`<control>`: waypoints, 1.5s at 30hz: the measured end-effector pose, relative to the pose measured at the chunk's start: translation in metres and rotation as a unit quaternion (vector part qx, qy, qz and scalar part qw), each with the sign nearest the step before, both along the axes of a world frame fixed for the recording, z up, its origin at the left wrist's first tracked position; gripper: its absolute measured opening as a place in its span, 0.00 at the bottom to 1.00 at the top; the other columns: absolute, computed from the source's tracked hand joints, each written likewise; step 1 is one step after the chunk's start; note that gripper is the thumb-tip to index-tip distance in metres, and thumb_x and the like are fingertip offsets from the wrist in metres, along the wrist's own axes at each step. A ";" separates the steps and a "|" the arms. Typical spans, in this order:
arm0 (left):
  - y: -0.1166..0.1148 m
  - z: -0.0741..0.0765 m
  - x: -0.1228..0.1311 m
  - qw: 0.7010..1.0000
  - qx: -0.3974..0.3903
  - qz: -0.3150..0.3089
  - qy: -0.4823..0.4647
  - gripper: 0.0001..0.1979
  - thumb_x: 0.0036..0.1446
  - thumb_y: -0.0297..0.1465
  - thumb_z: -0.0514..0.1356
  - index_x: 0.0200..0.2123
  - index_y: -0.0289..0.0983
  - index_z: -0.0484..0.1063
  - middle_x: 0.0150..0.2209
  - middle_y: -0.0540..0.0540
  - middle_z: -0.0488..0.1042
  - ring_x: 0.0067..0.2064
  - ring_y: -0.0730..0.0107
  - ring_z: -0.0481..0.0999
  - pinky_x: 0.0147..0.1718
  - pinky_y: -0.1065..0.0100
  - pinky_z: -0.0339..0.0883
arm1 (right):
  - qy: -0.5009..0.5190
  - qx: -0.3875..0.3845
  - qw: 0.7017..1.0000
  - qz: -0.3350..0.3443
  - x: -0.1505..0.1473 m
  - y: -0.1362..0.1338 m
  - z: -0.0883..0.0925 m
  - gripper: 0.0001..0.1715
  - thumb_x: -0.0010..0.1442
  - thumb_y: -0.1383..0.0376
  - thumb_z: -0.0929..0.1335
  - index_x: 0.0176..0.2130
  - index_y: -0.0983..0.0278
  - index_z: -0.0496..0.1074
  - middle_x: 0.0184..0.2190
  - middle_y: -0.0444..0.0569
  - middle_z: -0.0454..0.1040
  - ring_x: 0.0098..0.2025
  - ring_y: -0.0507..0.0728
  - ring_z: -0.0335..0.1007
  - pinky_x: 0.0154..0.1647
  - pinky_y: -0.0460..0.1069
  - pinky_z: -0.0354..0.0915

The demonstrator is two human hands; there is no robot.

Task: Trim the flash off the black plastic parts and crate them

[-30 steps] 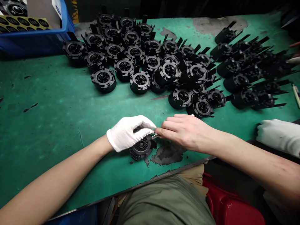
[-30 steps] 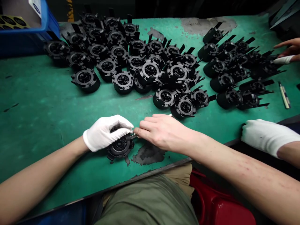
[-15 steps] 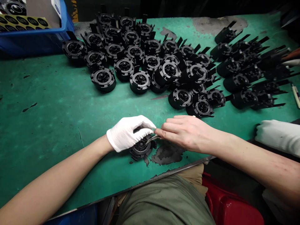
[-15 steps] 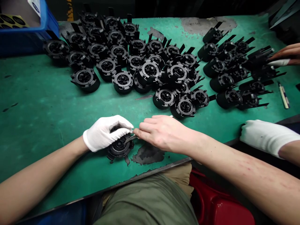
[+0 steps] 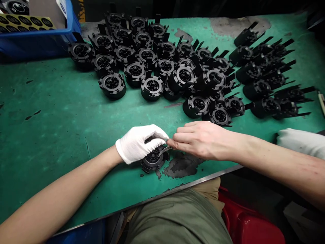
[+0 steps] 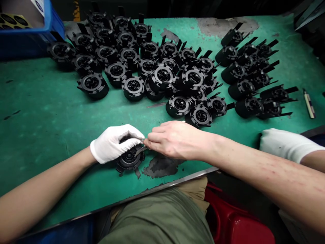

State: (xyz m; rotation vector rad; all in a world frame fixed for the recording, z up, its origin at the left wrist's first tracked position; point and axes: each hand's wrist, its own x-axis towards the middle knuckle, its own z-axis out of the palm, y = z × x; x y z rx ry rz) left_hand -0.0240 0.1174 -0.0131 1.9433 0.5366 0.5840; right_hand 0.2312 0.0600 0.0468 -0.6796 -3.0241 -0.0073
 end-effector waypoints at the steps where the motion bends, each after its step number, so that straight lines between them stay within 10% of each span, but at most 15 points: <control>1: 0.000 0.000 0.000 1.000 0.001 0.000 0.000 0.06 0.69 0.32 0.63 0.43 0.39 0.80 0.41 0.50 0.85 0.40 0.71 0.84 0.45 0.70 0.77 | -0.004 0.000 1.000 0.006 0.000 0.002 0.001 0.13 0.77 0.71 0.62 0.55 0.71 0.72 0.33 0.45 0.69 0.34 0.54 0.65 0.34 0.52 0.59; 45: 0.003 -0.001 -0.002 0.999 -0.020 -0.047 0.016 0.04 0.68 0.30 0.61 0.43 0.39 0.77 0.39 0.52 0.84 0.39 0.74 0.84 0.44 0.72 0.76 | -0.028 -0.011 0.985 0.171 -0.003 0.052 0.007 0.17 0.79 0.68 0.59 0.45 0.64 0.75 0.33 0.44 0.70 0.36 0.54 0.66 0.36 0.52 0.60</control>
